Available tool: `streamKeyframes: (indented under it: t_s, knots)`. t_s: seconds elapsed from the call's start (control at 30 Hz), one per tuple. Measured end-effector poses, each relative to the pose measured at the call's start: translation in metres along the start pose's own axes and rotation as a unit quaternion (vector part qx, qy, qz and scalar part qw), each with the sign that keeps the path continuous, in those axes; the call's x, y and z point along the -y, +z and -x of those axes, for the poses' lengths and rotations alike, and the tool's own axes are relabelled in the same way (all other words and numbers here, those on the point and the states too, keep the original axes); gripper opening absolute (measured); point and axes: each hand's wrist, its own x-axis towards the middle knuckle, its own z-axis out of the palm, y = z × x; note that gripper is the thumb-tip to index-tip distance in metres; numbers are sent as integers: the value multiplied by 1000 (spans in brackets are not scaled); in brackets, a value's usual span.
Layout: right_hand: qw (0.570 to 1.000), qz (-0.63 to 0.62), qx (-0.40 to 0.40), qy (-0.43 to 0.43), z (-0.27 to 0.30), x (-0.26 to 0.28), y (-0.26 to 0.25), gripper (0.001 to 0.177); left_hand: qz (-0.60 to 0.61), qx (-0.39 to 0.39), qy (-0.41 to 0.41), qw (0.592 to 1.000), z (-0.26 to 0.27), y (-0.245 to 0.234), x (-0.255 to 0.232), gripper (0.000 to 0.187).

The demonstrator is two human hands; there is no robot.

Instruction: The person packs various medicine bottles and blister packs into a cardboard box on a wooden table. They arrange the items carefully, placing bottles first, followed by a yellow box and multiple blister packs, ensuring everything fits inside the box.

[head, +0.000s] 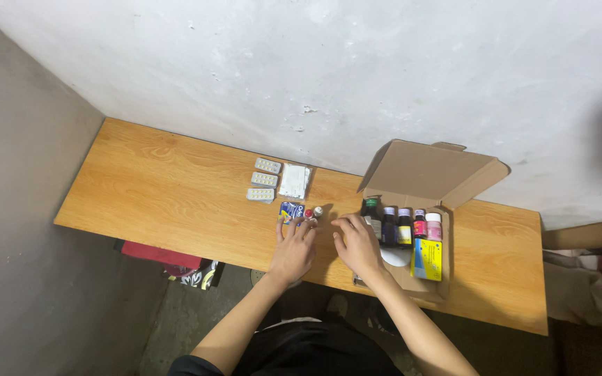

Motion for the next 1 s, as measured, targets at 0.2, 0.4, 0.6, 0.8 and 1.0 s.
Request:
streamKeyframes:
  t_s: [0.2,0.4,0.6,0.8,1.0]
  knots:
    - [999,-33,-5,-29,-35,40,35,21,-20,-9,-44,999,9,-17,68,48]
    - [998,-53,6,-17,-67,68,81,20,-52,-8,-77,996,19,-23,146,45]
    - [995,-44,77,42,-96,84,125,23,-112,43,-104,987,16,-24,204,58]
    - [999,4,45,22,-120,74,158,28,-101,103,-151,978,10,-18,231,71]
    - [993,27,83,79,-140,67,175,24,-98,123,-163,974,18,-21,234,77]
